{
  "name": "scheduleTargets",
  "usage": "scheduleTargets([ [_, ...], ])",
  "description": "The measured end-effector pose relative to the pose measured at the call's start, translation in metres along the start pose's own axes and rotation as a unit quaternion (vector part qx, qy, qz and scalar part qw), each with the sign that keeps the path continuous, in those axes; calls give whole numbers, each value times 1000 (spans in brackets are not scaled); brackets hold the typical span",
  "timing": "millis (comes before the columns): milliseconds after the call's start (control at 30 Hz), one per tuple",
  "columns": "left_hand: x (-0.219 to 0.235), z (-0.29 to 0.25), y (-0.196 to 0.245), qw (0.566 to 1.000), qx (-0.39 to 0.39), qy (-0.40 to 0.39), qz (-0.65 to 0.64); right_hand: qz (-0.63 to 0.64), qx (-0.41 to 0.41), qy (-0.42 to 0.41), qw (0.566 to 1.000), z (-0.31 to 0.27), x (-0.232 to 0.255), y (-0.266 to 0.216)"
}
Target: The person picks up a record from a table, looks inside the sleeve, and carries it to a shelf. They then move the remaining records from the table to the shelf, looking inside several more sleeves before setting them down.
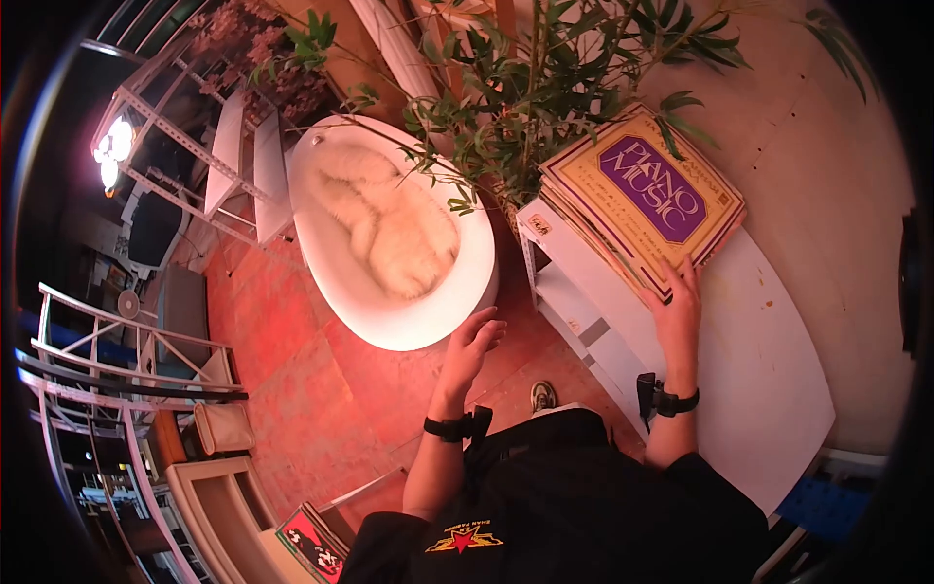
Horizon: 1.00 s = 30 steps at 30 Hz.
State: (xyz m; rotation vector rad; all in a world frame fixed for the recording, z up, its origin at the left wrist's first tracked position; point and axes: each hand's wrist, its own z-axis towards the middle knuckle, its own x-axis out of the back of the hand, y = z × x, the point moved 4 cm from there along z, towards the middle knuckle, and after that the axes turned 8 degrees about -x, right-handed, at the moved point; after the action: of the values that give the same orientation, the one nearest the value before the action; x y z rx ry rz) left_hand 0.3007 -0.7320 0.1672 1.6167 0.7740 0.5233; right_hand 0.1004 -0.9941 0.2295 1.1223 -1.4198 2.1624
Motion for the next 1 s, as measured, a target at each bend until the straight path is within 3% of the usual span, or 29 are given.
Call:
scheduleTargets([
  [100, 9, -7, -1, 1000, -1, 6, 1, -56, 6, 21, 998, -1, 1, -3],
  [200, 22, -21, 0, 1000, -2, 30, 4, -41, 33, 52, 997, -6, -4, -12],
  [333, 49, -46, -6, 997, -12, 82, -3, 10, 97, 34, 995, -18, -17, -45],
  [400, 66, -65, -7, 994, -17, 110, -1, 199, 50, -83, 975, -29, -36, -64],
  [433, 75, -76, -5, 992, -22, 124, 3, 211, 87, -101, 968, -38, -41, -85],
  [633, 139, -160, -24, 969, -51, 242, -18, 217, 218, -261, 915, -111, -89, -162],
  [800, 195, -267, -48, 935, -59, 347, -47, 208, 274, -380, 859, -194, -123, -218],
  [1000, 243, -417, -107, 850, -49, 509, -131, 162, 376, -493, 768, -299, -140, -275],
])
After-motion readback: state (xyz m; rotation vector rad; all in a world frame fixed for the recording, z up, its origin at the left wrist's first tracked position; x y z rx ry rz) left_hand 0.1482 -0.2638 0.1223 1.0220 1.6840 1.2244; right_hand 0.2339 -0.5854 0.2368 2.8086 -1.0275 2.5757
